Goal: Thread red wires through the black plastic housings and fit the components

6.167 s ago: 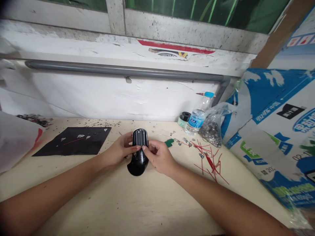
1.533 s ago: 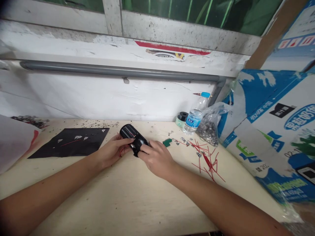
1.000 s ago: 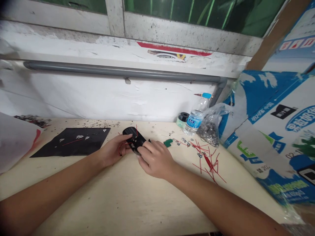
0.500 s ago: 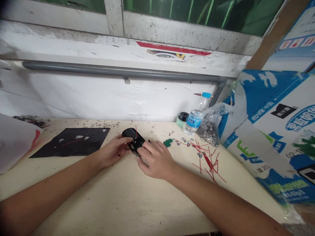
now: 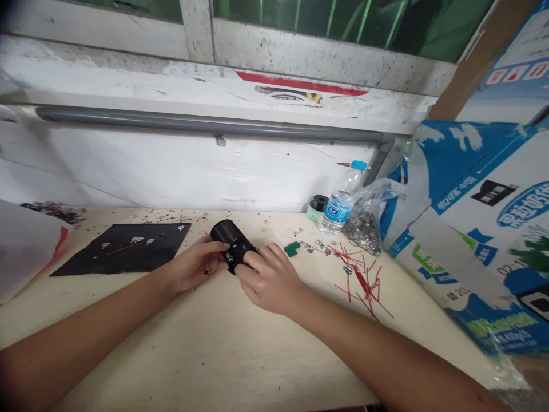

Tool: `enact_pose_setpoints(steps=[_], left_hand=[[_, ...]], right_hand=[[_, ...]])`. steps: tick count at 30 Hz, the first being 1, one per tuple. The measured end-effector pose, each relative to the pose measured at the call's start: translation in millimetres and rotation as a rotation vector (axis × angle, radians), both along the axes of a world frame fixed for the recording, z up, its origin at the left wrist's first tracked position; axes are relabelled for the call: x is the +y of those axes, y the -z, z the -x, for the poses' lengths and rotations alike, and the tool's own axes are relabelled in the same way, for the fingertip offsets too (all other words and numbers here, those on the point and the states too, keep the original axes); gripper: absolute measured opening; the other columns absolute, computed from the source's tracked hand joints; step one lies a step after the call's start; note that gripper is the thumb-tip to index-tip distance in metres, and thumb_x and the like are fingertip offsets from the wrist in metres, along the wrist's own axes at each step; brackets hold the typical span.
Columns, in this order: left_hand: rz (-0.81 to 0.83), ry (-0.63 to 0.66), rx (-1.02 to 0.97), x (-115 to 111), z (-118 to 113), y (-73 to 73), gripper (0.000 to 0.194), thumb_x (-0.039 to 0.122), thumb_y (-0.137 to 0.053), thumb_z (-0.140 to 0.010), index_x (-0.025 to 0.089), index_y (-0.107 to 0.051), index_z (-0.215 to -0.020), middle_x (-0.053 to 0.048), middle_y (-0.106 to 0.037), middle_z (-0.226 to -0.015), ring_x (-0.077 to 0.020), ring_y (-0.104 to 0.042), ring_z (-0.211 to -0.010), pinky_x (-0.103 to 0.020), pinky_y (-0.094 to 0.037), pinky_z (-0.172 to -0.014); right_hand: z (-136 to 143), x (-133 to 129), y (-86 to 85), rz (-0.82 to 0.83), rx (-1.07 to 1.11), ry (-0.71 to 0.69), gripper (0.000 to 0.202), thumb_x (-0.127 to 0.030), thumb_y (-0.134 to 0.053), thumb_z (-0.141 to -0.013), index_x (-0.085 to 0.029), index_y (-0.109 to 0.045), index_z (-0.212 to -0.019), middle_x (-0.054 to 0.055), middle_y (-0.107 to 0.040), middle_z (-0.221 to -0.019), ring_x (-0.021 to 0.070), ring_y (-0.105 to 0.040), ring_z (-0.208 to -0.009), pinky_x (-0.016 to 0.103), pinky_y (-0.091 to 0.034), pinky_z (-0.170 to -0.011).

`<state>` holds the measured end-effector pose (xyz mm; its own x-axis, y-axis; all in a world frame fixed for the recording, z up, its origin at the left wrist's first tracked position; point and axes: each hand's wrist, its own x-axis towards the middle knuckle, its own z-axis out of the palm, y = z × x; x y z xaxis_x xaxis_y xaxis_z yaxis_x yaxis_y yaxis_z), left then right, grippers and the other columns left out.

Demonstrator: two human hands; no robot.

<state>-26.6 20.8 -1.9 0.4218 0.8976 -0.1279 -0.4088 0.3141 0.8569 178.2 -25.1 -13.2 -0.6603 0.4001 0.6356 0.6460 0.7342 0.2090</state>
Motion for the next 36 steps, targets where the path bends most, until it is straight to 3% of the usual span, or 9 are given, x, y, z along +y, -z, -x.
enact_pose_setpoints(steps=[9,15,20,24,27,30,32,34,36], left_hand=[[-0.029,-0.021,0.032,0,-1,1.0,0.021,0.009,-0.077,-0.070,0.015,-0.065,-0.086,-0.002,-0.067,-0.077,-0.0130,-0.064,-0.069,-0.022,-0.052,-0.061],[-0.052,-0.028,0.061,-1,-2,0.7,0.016,0.008,-0.075,-0.071,0.017,-0.064,-0.080,0.002,-0.063,-0.067,-0.0080,-0.056,-0.056,-0.017,-0.044,-0.049],[0.011,-0.012,0.036,-2,-1,-0.8,0.016,0.008,-0.075,-0.072,0.015,-0.066,-0.083,-0.001,-0.066,-0.074,-0.0107,-0.061,-0.063,-0.019,-0.051,-0.058],[0.090,0.013,-0.017,0,0,-1.5,0.013,0.011,-0.072,-0.075,0.012,-0.068,-0.087,-0.005,-0.067,-0.079,-0.0145,-0.064,-0.071,-0.024,-0.056,-0.066],[0.122,0.037,-0.104,4,2,-0.9,0.015,0.019,-0.064,-0.079,0.010,-0.069,-0.090,-0.009,-0.068,-0.084,-0.0205,-0.067,-0.075,-0.035,-0.059,-0.075],[0.114,0.038,-0.192,8,5,-1.4,0.025,0.026,-0.058,-0.080,0.011,-0.067,-0.097,-0.011,-0.067,-0.091,-0.0280,-0.069,-0.079,-0.047,-0.057,-0.082],[0.141,0.016,-0.188,9,6,-2.5,0.025,0.028,-0.056,-0.081,0.010,-0.066,-0.096,-0.012,-0.066,-0.090,-0.0302,-0.070,-0.079,-0.049,-0.056,-0.082],[0.172,-0.011,-0.158,9,7,-3.1,0.022,0.026,-0.055,-0.081,0.010,-0.065,-0.092,-0.011,-0.065,-0.086,-0.0292,-0.070,-0.076,-0.048,-0.057,-0.082],[0.169,-0.022,-0.123,9,6,-2.4,0.018,0.024,-0.055,-0.082,0.010,-0.064,-0.090,-0.009,-0.063,-0.083,-0.0265,-0.069,-0.073,-0.046,-0.057,-0.082]], right_hand=[[0,-2,0.5,-0.024,-0.007,0.002,0.014,-0.019,-0.053,-0.093,-0.020,-0.065,-0.086,0.004,-0.060,-0.079,0.0195,-0.048,-0.074,0.038,-0.034,-0.073],[2,-5,0.5,-0.054,-0.034,-0.002,0.013,-0.016,-0.053,-0.093,-0.020,-0.065,-0.087,0.002,-0.063,-0.080,0.0189,-0.047,-0.073,0.039,-0.034,-0.075],[2,-3,-0.6,-0.029,0.003,0.001,0.013,-0.018,-0.054,-0.092,-0.020,-0.064,-0.084,0.003,-0.062,-0.079,0.0187,-0.050,-0.074,0.039,-0.035,-0.075],[3,0,1.4,0.065,0.124,-0.017,0.013,-0.019,-0.057,-0.089,-0.019,-0.063,-0.078,0.003,-0.062,-0.076,0.0177,-0.054,-0.072,0.037,-0.038,-0.074],[2,3,1.0,0.292,0.322,-0.051,0.010,-0.020,-0.059,-0.088,-0.018,-0.064,-0.080,0.005,-0.066,-0.083,0.0164,-0.060,-0.071,0.033,-0.045,-0.069],[-5,6,-17.2,0.576,0.589,-0.062,0.007,-0.022,-0.062,-0.087,-0.018,-0.067,-0.091,0.006,-0.069,-0.090,0.0165,-0.064,-0.074,0.028,-0.051,-0.062],[-18,3,-43.7,0.694,0.711,-0.003,0.012,-0.028,-0.068,-0.084,-0.017,-0.068,-0.082,0.003,-0.067,-0.073,0.0172,-0.063,-0.064,0.027,-0.050,-0.055],[-38,-10,-75.7,0.818,0.720,0.061,0.018,-0.033,-0.076,-0.080,-0.016,-0.069,-0.078,0.004,-0.068,-0.069,0.0185,-0.064,-0.062,0.029,-0.050,-0.053],[-63,-33,-102.7,0.822,0.712,0.079,0.019,-0.033,-0.081,-0.076,-0.017,-0.071,-0.078,0.004,-0.068,-0.067,0.0183,-0.063,-0.060,0.029,-0.049,-0.054]])
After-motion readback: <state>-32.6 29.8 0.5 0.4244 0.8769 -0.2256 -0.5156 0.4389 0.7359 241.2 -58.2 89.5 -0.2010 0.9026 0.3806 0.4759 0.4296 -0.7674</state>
